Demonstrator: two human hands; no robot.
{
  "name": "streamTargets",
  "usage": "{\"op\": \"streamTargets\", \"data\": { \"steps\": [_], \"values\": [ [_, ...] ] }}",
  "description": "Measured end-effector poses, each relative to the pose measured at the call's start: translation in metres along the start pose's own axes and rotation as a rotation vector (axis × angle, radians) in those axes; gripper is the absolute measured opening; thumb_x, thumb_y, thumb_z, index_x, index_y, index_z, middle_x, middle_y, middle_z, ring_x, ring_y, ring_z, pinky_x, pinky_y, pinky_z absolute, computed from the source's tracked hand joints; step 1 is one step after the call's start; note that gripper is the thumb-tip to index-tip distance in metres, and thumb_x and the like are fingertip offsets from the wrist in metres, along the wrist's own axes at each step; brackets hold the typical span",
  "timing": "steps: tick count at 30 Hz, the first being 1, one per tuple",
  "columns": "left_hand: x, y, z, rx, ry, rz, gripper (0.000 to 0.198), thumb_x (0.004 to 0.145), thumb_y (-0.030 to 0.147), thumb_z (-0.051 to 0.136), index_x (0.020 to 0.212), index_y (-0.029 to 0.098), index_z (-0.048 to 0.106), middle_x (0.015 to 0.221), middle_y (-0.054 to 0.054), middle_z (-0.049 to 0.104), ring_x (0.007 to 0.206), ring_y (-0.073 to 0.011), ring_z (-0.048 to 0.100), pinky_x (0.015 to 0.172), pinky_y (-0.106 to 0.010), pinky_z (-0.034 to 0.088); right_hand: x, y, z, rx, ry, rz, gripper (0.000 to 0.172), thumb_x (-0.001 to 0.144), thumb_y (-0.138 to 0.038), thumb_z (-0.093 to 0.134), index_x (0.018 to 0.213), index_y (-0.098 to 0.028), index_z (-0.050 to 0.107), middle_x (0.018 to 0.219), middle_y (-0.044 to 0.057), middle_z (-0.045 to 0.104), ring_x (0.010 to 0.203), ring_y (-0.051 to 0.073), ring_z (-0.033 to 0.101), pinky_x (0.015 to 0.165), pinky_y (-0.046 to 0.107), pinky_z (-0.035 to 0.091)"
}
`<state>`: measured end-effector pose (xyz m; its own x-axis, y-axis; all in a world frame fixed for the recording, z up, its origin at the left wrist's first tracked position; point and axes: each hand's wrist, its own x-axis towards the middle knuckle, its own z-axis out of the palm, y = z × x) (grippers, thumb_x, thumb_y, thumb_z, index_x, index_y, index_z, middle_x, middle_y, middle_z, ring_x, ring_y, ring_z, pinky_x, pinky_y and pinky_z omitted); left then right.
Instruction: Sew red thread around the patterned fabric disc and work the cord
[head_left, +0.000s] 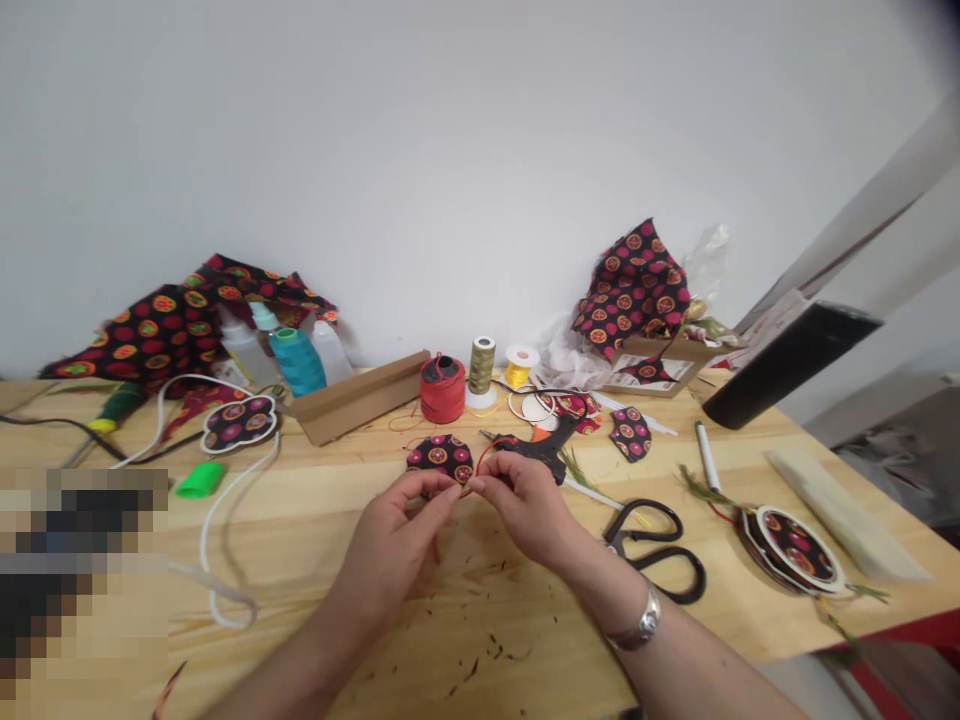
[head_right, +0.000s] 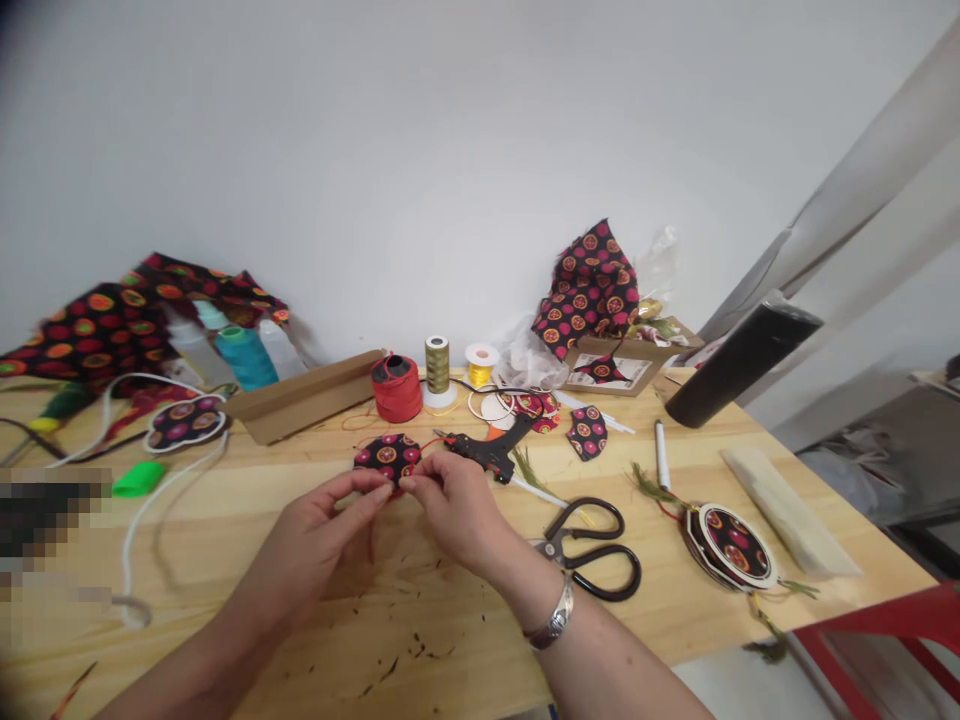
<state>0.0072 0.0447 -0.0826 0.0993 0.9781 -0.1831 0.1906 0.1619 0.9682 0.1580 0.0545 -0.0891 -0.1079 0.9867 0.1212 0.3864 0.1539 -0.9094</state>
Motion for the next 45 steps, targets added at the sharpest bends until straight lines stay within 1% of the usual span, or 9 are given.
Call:
{"op": "streamTargets", "data": {
  "steps": [5, 9, 12, 17, 20, 26, 30, 34, 45],
  "values": [
    [0.000, 0.002, -0.001, 0.083, 0.028, 0.053, 0.023, 0.071, 0.039, 0.060, 0.080, 0.019, 0.065, 0.069, 0.001, 0.064, 0.060, -0.0139, 0.055, 0.055, -0.022, 0.039, 0.000, 0.001, 0.000, -0.015, 0.021, -0.034, 0.017, 0.077, -0.024, 0.054, 0.061, -0.016, 0.052, 0.058, -0.003, 0.050, 0.057, 0.010, 0.044, 0.054, 0.021, 0.034],
    [0.000, 0.002, -0.001, 0.079, 0.037, 0.095, 0.016, 0.068, 0.034, 0.063, 0.067, 0.018, 0.066, 0.086, -0.003, 0.066, 0.075, -0.0173, 0.058, 0.066, -0.024, 0.042, 0.000, 0.000, 0.000, -0.023, 0.021, -0.007, 0.016, 0.077, -0.023, 0.054, 0.062, -0.016, 0.053, 0.059, -0.002, 0.052, 0.058, 0.011, 0.045, 0.055, 0.021, 0.035],
    [-0.002, 0.002, 0.000, 0.005, -0.023, 0.053, 0.018, 0.071, 0.033, 0.060, 0.065, 0.017, 0.065, 0.096, -0.003, 0.064, 0.067, -0.0138, 0.056, 0.059, -0.022, 0.040, 0.000, 0.000, 0.001, -0.017, 0.017, 0.004, 0.015, 0.077, -0.022, 0.053, 0.062, -0.016, 0.052, 0.059, -0.003, 0.051, 0.057, 0.011, 0.045, 0.054, 0.021, 0.035],
    [-0.003, 0.001, 0.002, -0.063, -0.139, -0.017, 0.020, 0.074, 0.036, 0.057, 0.073, 0.017, 0.063, 0.052, 0.006, 0.048, 0.044, -0.0077, 0.035, 0.043, -0.020, 0.025, -0.002, 0.001, 0.003, 0.063, -0.003, 0.009, 0.013, 0.077, -0.020, 0.051, 0.064, -0.017, 0.052, 0.060, -0.002, 0.053, 0.058, 0.011, 0.048, 0.055, 0.020, 0.037],
    [-0.003, 0.001, 0.003, -0.029, -0.180, -0.014, 0.018, 0.073, 0.034, 0.058, 0.070, 0.017, 0.062, 0.051, 0.006, 0.045, 0.045, -0.0080, 0.034, 0.043, -0.020, 0.024, -0.002, 0.001, 0.003, 0.036, 0.005, 0.004, 0.015, 0.076, -0.021, 0.052, 0.063, -0.017, 0.052, 0.059, -0.003, 0.052, 0.057, 0.011, 0.046, 0.054, 0.020, 0.035],
    [0.000, -0.005, 0.003, 0.192, -0.090, 0.259, 0.013, 0.073, 0.026, 0.057, 0.068, 0.019, 0.068, 0.073, -0.001, 0.056, 0.071, -0.0161, 0.052, 0.066, -0.027, 0.040, -0.002, -0.002, 0.002, 0.003, -0.002, 0.015, 0.016, 0.076, -0.021, 0.052, 0.061, -0.017, 0.051, 0.058, -0.003, 0.050, 0.057, 0.011, 0.043, 0.054, 0.021, 0.034],
    [-0.002, -0.011, 0.002, 0.442, 0.061, 0.485, 0.012, 0.073, 0.022, 0.059, 0.072, 0.025, 0.071, 0.075, -0.002, 0.056, 0.083, -0.0206, 0.049, 0.076, -0.035, 0.039, -0.002, 0.001, 0.001, -0.008, 0.011, -0.010, 0.016, 0.076, -0.023, 0.053, 0.062, -0.017, 0.052, 0.058, -0.002, 0.050, 0.057, 0.011, 0.043, 0.055, 0.022, 0.034],
    [-0.005, -0.009, 0.001, 0.661, 0.071, 0.645, 0.020, 0.077, 0.018, 0.054, 0.075, 0.026, 0.071, 0.070, -0.004, 0.056, 0.080, -0.0210, 0.045, 0.073, -0.036, 0.039, -0.002, 0.002, 0.002, 0.029, 0.003, -0.008, 0.015, 0.076, -0.023, 0.053, 0.062, -0.016, 0.052, 0.058, -0.003, 0.049, 0.056, 0.011, 0.041, 0.054, 0.022, 0.033],
    [-0.001, -0.012, 0.002, 0.721, 0.028, 0.685, 0.018, 0.078, 0.023, 0.053, 0.074, 0.027, 0.070, 0.070, -0.004, 0.060, 0.082, -0.0232, 0.047, 0.075, -0.039, 0.038, -0.002, -0.007, 0.003, 0.441, -0.117, 0.220, 0.020, 0.073, -0.031, 0.055, 0.064, -0.018, 0.044, 0.050, -0.006, 0.041, 0.042, 0.006, 0.034, 0.038, 0.017, 0.024]
  ]
}}
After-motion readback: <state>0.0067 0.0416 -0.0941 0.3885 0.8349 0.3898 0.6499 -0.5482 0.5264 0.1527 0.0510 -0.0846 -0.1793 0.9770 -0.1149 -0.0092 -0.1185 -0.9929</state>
